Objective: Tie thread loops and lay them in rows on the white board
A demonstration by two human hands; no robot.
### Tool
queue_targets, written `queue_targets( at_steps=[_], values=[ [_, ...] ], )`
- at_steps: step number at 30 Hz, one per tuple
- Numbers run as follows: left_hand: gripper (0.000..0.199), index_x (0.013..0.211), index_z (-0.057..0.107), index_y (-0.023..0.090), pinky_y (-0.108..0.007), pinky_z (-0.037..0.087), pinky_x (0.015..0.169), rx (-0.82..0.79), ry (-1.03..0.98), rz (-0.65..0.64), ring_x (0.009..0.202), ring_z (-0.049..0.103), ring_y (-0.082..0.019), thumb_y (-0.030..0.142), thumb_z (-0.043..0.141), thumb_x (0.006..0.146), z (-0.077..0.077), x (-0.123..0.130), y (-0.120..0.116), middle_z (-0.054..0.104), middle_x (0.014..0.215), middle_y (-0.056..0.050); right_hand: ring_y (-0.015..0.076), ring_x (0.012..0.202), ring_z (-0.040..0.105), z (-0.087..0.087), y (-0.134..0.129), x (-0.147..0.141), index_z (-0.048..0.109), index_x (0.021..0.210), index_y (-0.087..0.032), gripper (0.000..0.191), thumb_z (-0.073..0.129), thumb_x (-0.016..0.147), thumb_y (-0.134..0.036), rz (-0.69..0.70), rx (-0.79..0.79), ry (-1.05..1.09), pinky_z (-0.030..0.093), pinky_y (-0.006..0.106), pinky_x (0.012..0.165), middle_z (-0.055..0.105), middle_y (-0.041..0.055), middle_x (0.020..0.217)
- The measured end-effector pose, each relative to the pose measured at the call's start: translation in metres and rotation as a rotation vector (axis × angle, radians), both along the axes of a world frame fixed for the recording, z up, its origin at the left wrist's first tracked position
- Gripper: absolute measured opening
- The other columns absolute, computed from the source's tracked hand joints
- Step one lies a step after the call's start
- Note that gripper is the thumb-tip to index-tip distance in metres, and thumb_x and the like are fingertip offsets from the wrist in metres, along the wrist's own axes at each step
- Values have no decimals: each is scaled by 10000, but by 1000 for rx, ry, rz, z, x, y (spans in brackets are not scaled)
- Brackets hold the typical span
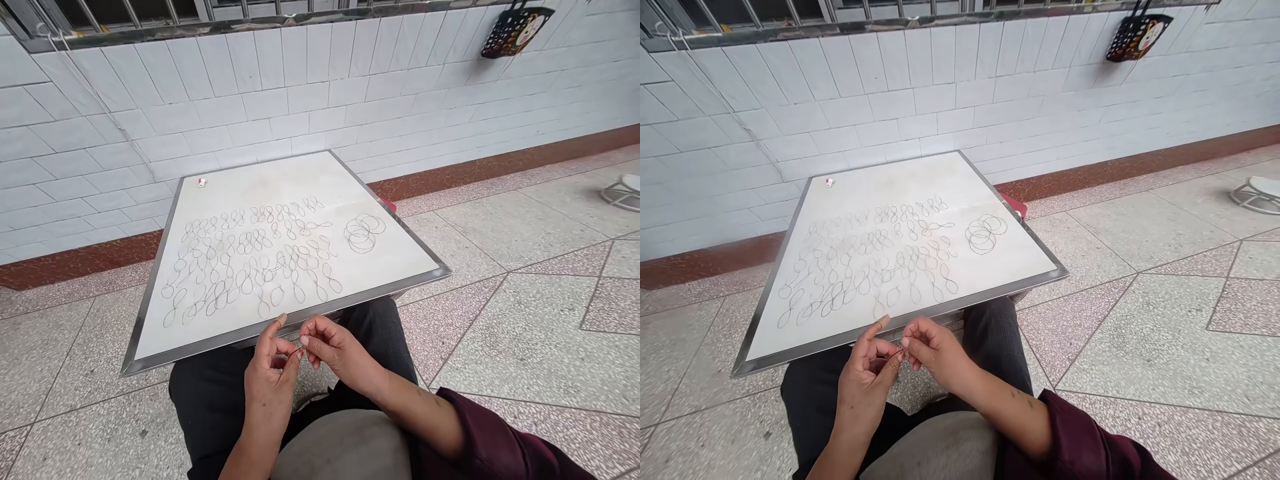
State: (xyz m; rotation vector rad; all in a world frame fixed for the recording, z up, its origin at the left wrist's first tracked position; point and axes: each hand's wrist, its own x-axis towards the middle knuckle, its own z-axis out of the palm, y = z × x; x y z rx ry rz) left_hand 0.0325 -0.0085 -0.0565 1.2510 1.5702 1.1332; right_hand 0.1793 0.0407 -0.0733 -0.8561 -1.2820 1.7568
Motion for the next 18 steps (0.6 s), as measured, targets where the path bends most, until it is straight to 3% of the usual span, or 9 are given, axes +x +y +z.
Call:
queue_targets(
  at_steps=[5, 12, 18],
  values=[
    [530, 1389, 519, 336, -307, 501, 656, 113, 177, -23, 581, 579, -144, 287, 627, 873, -4, -1, -2, 678, 764, 43, 82, 526, 468, 0, 1, -2, 529, 833, -191, 356, 665, 841, -520, -10, -27, -31, 398, 239, 533, 517, -55, 650],
    [498, 1372, 549, 314, -318, 540, 700, 338, 386, -46, 713, 649, -172, 167, 551, 896, -9, -1, -3, 695, 805, 22, 82, 515, 458, 5, 1, -2, 529, 805, -189, 335, 677, 822, -489, -10, -104, -34, 390, 236, 520, 514, -56, 629],
    [482, 1369, 546, 317, -310, 550, 709, 369, 397, -45, 680, 646, -153, 176, 542, 909, -20, 0, -1, 679, 777, 36, 74, 497, 438, 2, 6, -3, 524, 775, -192, 271, 683, 808, -408, -31, -119, -58, 360, 218, 492, 489, -71, 597]
  ],
)
